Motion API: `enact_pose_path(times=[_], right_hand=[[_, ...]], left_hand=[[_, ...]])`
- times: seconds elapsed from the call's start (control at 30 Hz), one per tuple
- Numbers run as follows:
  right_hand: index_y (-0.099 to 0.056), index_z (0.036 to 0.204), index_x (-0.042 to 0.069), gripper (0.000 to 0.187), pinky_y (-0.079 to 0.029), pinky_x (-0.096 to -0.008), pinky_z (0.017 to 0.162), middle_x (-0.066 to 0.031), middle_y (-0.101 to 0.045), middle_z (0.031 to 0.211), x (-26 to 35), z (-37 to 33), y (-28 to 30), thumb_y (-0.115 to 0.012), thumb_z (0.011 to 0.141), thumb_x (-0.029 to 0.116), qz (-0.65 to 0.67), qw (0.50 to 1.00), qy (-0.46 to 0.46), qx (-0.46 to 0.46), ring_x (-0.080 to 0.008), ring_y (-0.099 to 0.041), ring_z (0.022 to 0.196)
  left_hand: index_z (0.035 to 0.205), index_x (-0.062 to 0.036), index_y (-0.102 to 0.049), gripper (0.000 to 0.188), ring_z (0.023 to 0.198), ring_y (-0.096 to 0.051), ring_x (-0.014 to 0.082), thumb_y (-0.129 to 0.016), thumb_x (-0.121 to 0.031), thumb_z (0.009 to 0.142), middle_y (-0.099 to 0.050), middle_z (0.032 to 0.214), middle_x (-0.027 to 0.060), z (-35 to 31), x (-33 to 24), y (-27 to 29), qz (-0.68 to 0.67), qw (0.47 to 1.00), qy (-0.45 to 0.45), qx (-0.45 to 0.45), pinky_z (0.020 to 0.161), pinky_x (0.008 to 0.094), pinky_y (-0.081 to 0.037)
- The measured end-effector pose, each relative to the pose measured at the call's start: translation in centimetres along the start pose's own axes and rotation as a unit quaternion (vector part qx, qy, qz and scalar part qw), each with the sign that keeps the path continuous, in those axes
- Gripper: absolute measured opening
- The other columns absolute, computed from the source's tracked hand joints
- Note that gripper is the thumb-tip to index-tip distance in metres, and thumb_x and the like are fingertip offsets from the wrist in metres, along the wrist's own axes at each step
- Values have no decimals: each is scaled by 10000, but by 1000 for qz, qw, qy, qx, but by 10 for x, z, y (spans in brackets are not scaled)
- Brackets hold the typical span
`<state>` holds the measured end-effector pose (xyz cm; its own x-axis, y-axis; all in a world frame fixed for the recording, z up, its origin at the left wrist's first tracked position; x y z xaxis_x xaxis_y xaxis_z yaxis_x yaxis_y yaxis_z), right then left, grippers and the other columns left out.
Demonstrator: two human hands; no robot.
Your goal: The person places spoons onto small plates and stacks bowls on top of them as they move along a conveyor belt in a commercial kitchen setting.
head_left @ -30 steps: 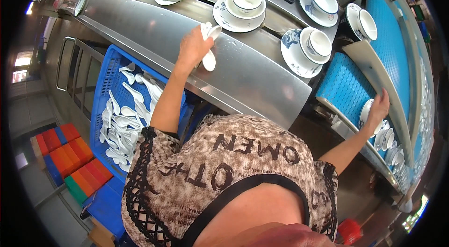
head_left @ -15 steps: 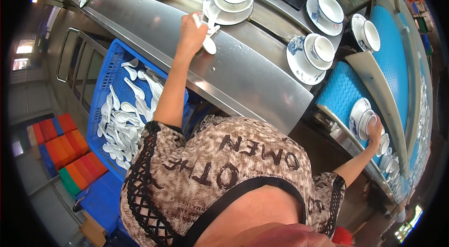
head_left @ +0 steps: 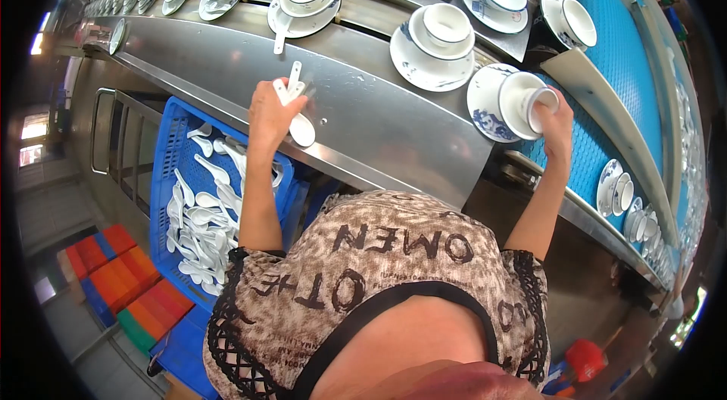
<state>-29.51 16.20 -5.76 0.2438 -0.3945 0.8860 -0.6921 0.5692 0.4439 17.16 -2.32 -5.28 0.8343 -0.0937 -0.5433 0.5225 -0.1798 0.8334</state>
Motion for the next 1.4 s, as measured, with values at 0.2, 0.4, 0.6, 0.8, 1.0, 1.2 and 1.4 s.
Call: enact_pose_path(times=[0.2, 0.4, 0.6, 0.8, 1.0, 1.2, 1.4], right_hand=[[-518, 1113, -23, 364, -422, -293, 811, -128, -587, 978, 7, 7, -45, -538, 782, 129, -12, 999, -2, 41, -190, -553, 898], [-431, 1229, -3, 456, -375, -314, 903, -163, -522, 1161, 26, -7, -67, -530, 863, 250, -72, 989, 84, 97, -222, -502, 1047], [-516, 1167, 21, 365, -421, -342, 870, -156, -565, 1119, 0, -9, 68, -568, 820, 125, -139, 969, 128, -159, -237, -539, 1024], [-545, 1063, -18, 321, -429, -453, 823, -236, -577, 1002, -79, -50, 232, -524, 796, 158, -545, 742, -46, -387, -389, -563, 858], [-564, 995, -17, 359, -415, -372, 855, -176, -606, 918, -76, -62, 242, -478, 833, 291, -406, 791, -281, -362, -336, -564, 783], [-484, 1103, 8, 335, -429, -400, 832, -156, -533, 1068, -145, -54, 244, -466, 841, 215, -213, 912, -283, -207, -267, -526, 946], [-526, 1092, -23, 369, -473, -286, 772, -110, -594, 975, -105, -54, 166, -554, 733, 54, -3, 981, -79, -175, -194, -585, 864]], left_hand=[[909, -1, -569, 310, 836, -554, 344, -637, -219, 699, -587, 856, 171, 9, -26, -21, 28, 997, -63, -30, 727, 416, -435], [920, 43, -568, 290, 755, -615, 326, -584, -187, 743, -626, 788, 201, 51, -50, -65, -273, 962, 12, 26, 690, 371, -469], [917, 48, -571, 248, 700, -608, 190, -571, -162, 786, -631, 771, 111, 55, -49, -82, -342, 937, 26, 66, 646, 311, -467], [853, 13, -593, 211, 636, -515, 77, -579, -197, 844, -582, 724, 7, 30, -25, -50, -320, 942, 73, 70, 565, 256, -421], [919, 17, -596, 234, 678, -500, 88, -580, -201, 835, -576, 746, 21, 21, -10, -42, -257, 961, 32, 91, 620, 246, -414], [979, 7, -562, 218, 700, -547, 106, -560, -166, 847, -601, 796, 49, 15, -16, -41, -321, 939, 43, 115, 637, 234, -438], [827, -13, -596, 174, 623, -512, 67, -573, -184, 843, -569, 700, 10, 9, -27, -53, -364, 916, 36, 161, 560, 222, -411]])
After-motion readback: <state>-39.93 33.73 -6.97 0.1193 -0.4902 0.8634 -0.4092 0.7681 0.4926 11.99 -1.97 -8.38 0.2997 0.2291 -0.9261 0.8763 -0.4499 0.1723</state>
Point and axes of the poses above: each hand's wrist, its own z-axis towards the middle knuckle, its own y-axis out of the back of the hand, x = y × z, the point moved 7 cm from there along z, towards the middle knuckle
